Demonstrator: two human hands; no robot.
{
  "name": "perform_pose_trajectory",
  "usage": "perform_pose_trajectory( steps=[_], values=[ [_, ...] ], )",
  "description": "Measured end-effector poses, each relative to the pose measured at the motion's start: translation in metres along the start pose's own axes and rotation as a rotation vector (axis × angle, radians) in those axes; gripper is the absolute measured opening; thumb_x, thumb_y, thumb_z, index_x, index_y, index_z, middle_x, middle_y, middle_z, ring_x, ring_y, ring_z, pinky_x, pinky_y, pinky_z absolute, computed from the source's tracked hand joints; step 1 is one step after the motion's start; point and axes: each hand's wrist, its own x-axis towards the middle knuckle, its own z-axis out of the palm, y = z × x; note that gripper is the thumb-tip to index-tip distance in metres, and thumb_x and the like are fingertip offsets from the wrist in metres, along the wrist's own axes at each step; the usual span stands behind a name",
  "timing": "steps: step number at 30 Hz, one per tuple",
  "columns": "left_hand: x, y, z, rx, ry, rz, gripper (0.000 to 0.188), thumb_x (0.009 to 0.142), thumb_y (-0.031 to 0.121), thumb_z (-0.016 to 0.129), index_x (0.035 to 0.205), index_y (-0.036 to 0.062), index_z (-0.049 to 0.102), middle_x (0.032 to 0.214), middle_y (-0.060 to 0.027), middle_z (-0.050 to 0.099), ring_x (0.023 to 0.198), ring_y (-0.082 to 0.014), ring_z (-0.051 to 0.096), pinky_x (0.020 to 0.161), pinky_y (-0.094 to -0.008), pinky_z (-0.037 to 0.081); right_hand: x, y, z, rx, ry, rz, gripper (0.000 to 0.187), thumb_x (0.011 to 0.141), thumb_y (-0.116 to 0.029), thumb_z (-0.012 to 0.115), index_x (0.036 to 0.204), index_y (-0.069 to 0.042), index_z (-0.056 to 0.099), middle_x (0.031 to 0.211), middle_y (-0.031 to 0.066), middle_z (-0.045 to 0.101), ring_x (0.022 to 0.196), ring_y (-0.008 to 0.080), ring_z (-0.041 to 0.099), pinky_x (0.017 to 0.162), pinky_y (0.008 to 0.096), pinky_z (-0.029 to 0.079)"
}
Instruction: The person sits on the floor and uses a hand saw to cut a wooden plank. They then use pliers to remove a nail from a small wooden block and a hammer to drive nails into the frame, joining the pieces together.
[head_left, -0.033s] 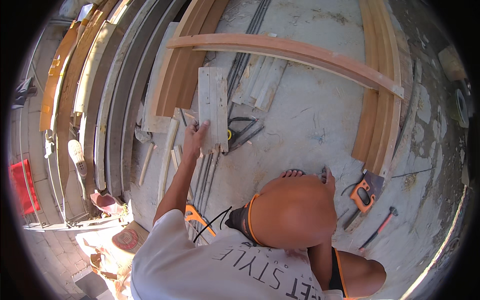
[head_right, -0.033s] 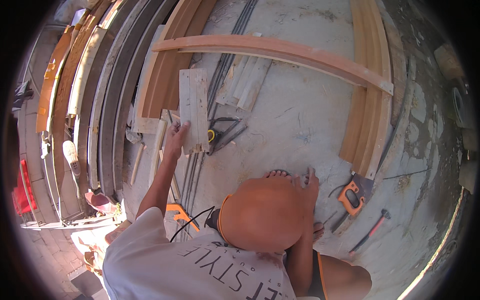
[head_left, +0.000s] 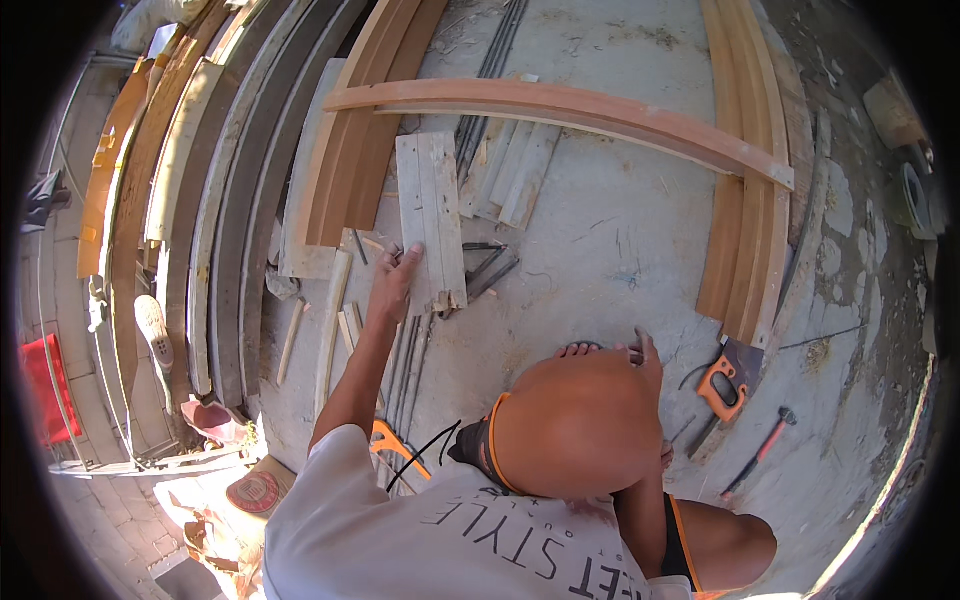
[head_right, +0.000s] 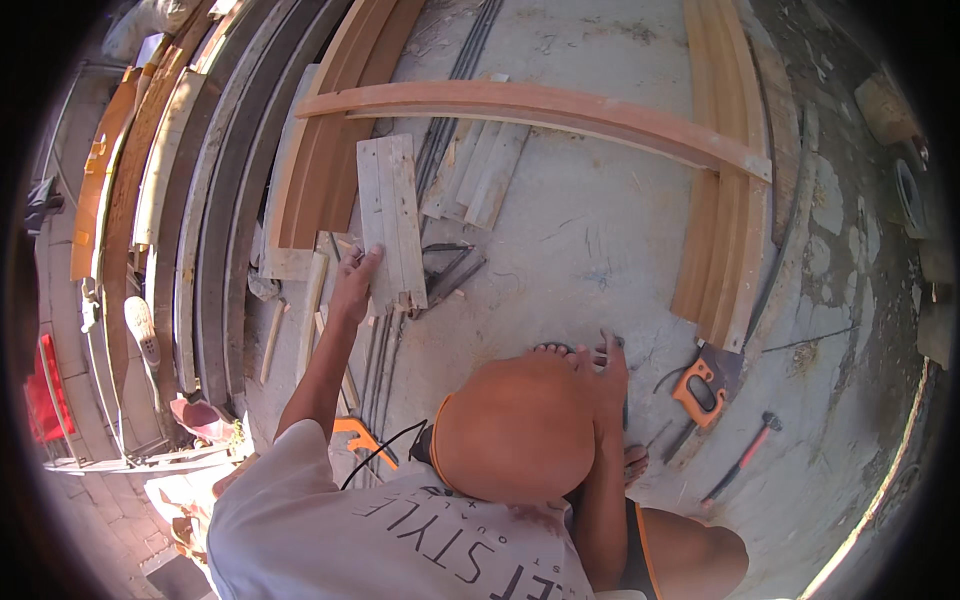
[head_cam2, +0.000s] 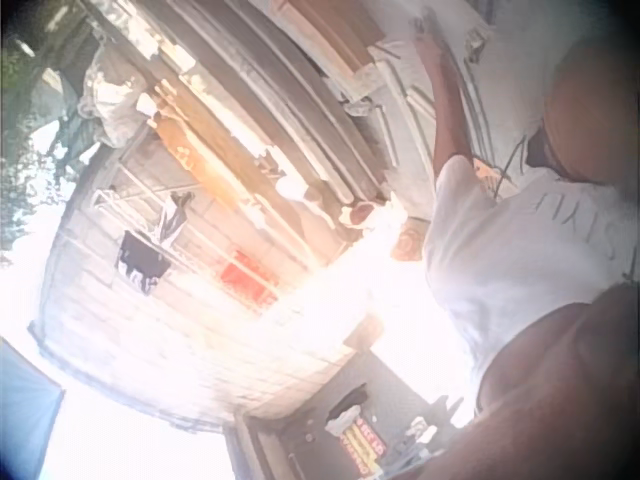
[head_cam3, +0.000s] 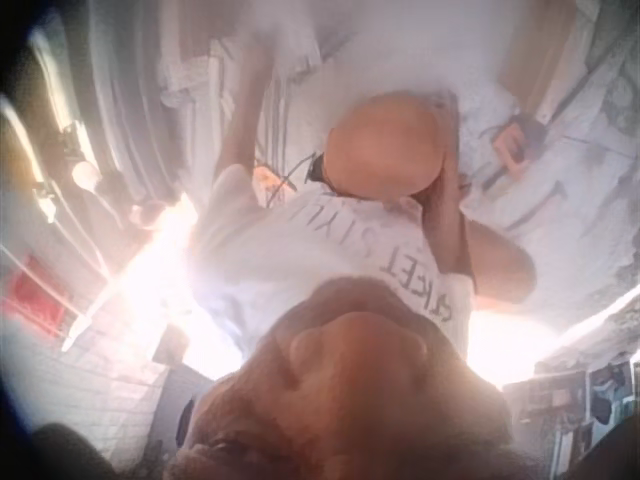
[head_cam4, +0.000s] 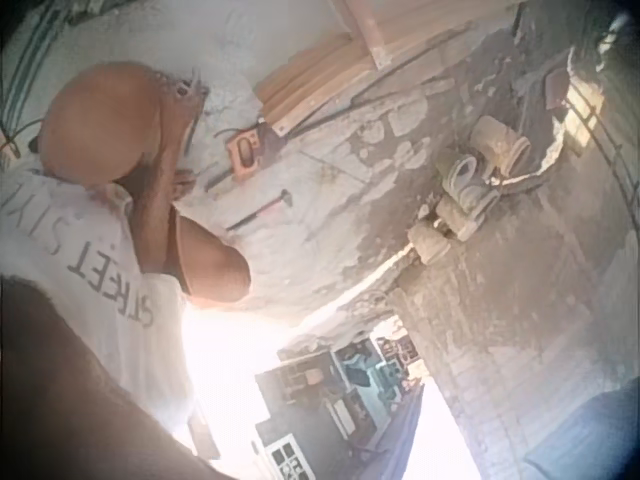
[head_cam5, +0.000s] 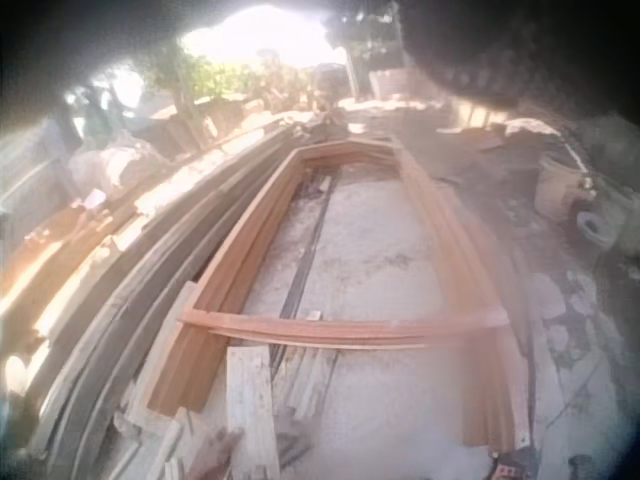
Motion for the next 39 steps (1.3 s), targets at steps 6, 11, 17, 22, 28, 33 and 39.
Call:
perform_pose_trajectory(
  steps=[6,11,17,22,28,33,39],
  values=[
    [0.0,0.038,0.215,-0.376,-0.492,-0.179,0.044,0.106,0.026,0.069,0.139,0.0006,0.054,0.135,-0.013,0.067,0.12,-0.0231,0.069,0.106,-0.0417,0.057,-0.004,-0.105,-0.021,0.092,0.06,-0.403,0.066,0.103,-0.037,0.068,0.155,0.0,0.05,0.131,0.0234,0.069,0.1,0.0254,0.074,0.087,0.0386,0.057],
    [-0.028,0.038,0.328,-0.335,-0.812,-0.295,0.045,0.107,0.025,0.066,0.144,0.0037,0.052,0.141,-0.0118,0.064,0.129,-0.026,0.065,0.108,-0.0441,0.055,-0.027,-0.13,-0.078,0.227,0.261,-0.458,0.065,0.104,-0.032,0.07,0.156,0.0,0.049,0.118,0.0165,0.073,0.091,0.0152,0.071,0.077,0.0316,0.056],
    [-0.041,0.044,0.425,0.119,-1.073,-0.27,0.046,0.103,0.027,0.073,0.14,0.0031,0.059,0.128,-0.0092,0.07,0.111,-0.0177,0.069,0.093,-0.0317,0.056,-0.028,-0.092,-0.164,0.383,0.523,-0.534,0.058,0.106,-0.026,0.067,0.157,-0.002,0.051,0.098,0.0031,0.072,0.068,0.0084,0.058,0.065,0.0247,0.052],
    [-0.042,0.019,0.473,0.163,-0.914,-0.153,0.048,0.099,0.024,0.077,0.137,-0.0016,0.062,0.114,-0.0088,0.074,0.097,-0.0162,0.072,0.085,-0.0305,0.058,-0.002,-0.09,-0.216,0.363,0.477,-0.396,0.056,0.106,-0.024,0.066,0.156,-0.004,0.052,0.096,0.0019,0.069,0.068,0.0079,0.057,0.064,0.0257,0.051],
    [-0.039,0.005,0.484,0.273,-0.766,-0.09,0.041,0.097,0.019,0.079,0.129,-0.0035,0.067,0.109,-0.0095,0.074,0.095,-0.0163,0.072,0.084,-0.0297,0.059,0.02,-0.076,-0.227,0.367,0.431,-0.444,0.057,0.104,-0.026,0.069,0.154,-0.002,0.055,0.096,0.0016,0.068,0.069,0.0082,0.056,0.064,0.0267,0.049],
    [-0.032,0.009,0.489,0.245,-0.804,-0.072,0.037,0.095,0.019,0.08,0.123,-0.0041,0.07,0.108,-0.0087,0.074,0.096,-0.0158,0.071,0.083,-0.0272,0.059,0.026,-0.07,-0.231,0.416,0.406,-0.458,0.06,0.101,-0.026,0.073,0.152,-0.001,0.056,0.1,0.002,0.069,0.075,0.0078,0.056,0.065,0.027,0.048],
    [-0.04,0.019,0.496,0.288,-0.791,-0.057,0.037,0.095,0.018,0.08,0.122,-0.0057,0.07,0.108,-0.0091,0.074,0.096,-0.0163,0.072,0.087,-0.0281,0.06,0.03,-0.07,-0.237,0.447,0.394,-0.453,0.06,0.1,-0.024,0.073,0.153,0.0,0.055,0.114,0.0075,0.072,0.084,0.0093,0.062,0.068,0.027,0.052]
  ],
)
